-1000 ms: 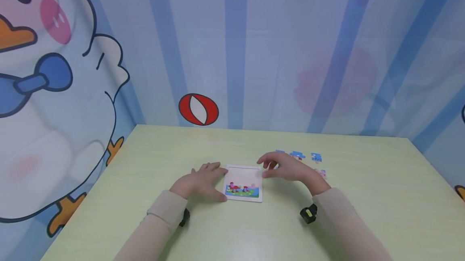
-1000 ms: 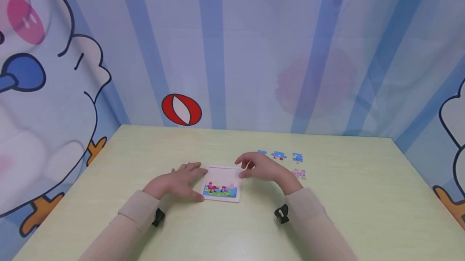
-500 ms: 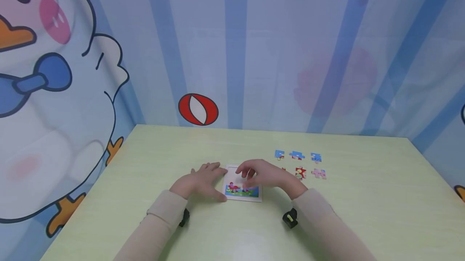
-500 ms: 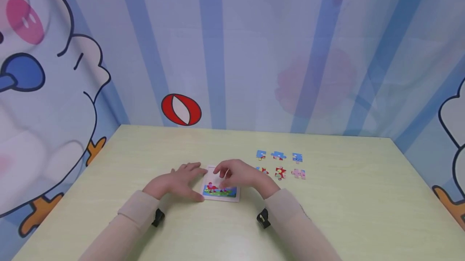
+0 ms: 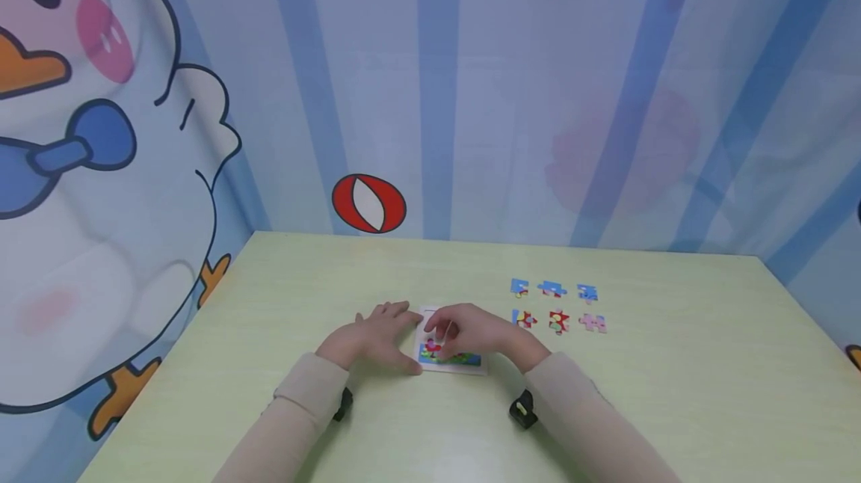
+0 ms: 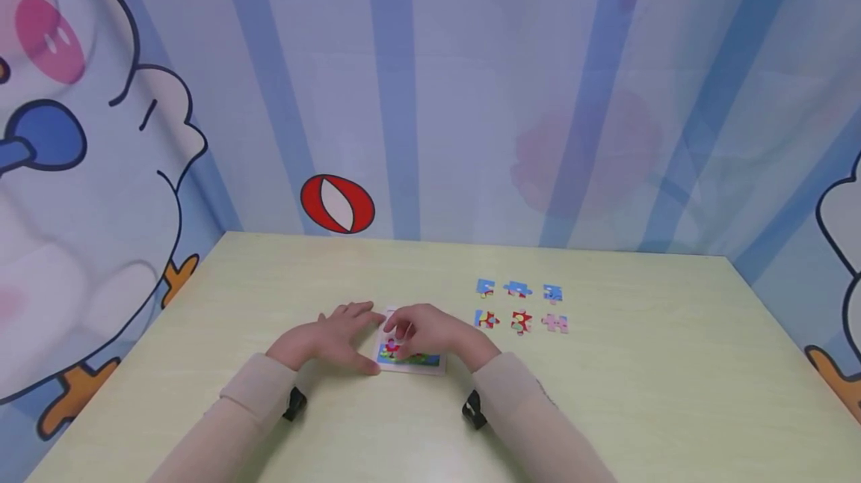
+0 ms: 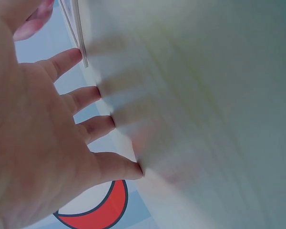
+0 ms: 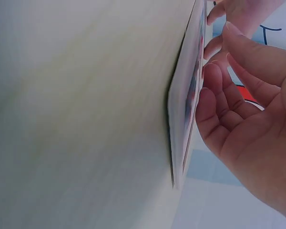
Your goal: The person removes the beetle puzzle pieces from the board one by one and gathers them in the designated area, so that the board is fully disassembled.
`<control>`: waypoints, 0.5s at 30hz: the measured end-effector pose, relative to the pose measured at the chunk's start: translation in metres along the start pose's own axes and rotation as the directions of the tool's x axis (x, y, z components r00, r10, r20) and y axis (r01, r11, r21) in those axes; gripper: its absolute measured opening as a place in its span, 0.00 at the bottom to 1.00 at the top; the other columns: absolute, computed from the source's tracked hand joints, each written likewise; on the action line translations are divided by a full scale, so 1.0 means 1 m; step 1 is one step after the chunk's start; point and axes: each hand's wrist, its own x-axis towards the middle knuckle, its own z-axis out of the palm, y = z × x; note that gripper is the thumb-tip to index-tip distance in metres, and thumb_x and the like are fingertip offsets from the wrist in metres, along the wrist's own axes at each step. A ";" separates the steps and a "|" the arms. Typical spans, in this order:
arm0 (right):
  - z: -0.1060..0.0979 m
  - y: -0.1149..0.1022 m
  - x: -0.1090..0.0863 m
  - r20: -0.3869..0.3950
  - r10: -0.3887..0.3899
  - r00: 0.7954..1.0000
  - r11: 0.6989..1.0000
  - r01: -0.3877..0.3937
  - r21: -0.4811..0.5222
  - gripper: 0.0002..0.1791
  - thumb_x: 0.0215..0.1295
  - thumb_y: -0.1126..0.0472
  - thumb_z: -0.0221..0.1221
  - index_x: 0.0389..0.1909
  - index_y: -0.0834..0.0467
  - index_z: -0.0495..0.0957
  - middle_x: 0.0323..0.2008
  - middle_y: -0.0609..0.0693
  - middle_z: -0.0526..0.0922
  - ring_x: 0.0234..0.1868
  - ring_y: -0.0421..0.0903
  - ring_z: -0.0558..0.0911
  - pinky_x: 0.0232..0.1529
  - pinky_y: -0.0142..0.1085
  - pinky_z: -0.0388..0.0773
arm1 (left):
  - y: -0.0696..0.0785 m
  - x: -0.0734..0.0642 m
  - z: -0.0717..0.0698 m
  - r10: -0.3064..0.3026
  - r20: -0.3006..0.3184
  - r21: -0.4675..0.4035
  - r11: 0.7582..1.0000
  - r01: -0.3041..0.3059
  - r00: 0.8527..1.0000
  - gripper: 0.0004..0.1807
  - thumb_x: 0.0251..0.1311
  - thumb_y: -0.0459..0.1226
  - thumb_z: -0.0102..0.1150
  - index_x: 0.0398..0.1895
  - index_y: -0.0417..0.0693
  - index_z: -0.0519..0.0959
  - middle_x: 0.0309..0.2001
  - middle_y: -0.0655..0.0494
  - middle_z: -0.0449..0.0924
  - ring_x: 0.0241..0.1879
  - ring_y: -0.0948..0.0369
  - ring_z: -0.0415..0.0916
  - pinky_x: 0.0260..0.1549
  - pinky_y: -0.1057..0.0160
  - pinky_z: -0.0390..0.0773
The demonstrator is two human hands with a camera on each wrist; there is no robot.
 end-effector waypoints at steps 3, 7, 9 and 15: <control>0.002 0.000 0.002 0.003 0.013 1.000 1.000 -0.013 -0.005 0.16 0.58 0.67 0.66 0.48 0.57 0.79 0.36 0.47 0.80 0.36 0.42 0.76 0.43 0.35 0.76 | 0.001 0.000 0.000 0.001 0.001 0.001 1.000 -0.001 1.000 0.45 0.51 0.58 0.65 0.72 0.56 0.61 0.75 0.48 0.49 0.74 0.42 0.43 0.60 0.26 0.48; 0.003 0.000 0.005 0.008 0.018 1.000 1.000 -0.018 -0.015 0.17 0.57 0.68 0.67 0.47 0.57 0.79 0.36 0.46 0.80 0.36 0.41 0.76 0.43 0.35 0.76 | 0.001 -0.001 0.000 0.002 0.001 0.000 1.000 -0.002 1.000 0.45 0.51 0.58 0.65 0.72 0.55 0.62 0.75 0.48 0.49 0.74 0.42 0.43 0.60 0.26 0.48; 0.004 0.000 0.006 0.011 0.018 1.000 1.000 -0.018 -0.020 0.17 0.56 0.68 0.67 0.47 0.57 0.79 0.36 0.46 0.80 0.36 0.41 0.76 0.42 0.35 0.76 | 0.001 -0.001 -0.001 0.004 0.000 -0.002 1.000 -0.004 1.000 0.45 0.51 0.58 0.65 0.72 0.55 0.62 0.76 0.48 0.49 0.74 0.42 0.43 0.60 0.26 0.48; 0.006 -0.002 0.008 0.013 0.042 0.999 0.999 -0.042 -0.032 0.17 0.54 0.68 0.68 0.46 0.59 0.79 0.38 0.46 0.80 0.37 0.42 0.75 0.42 0.34 0.76 | 0.001 -0.002 -0.001 0.010 -0.002 -0.009 1.000 -0.010 1.000 0.45 0.52 0.57 0.65 0.72 0.55 0.62 0.75 0.48 0.49 0.74 0.42 0.43 0.61 0.26 0.48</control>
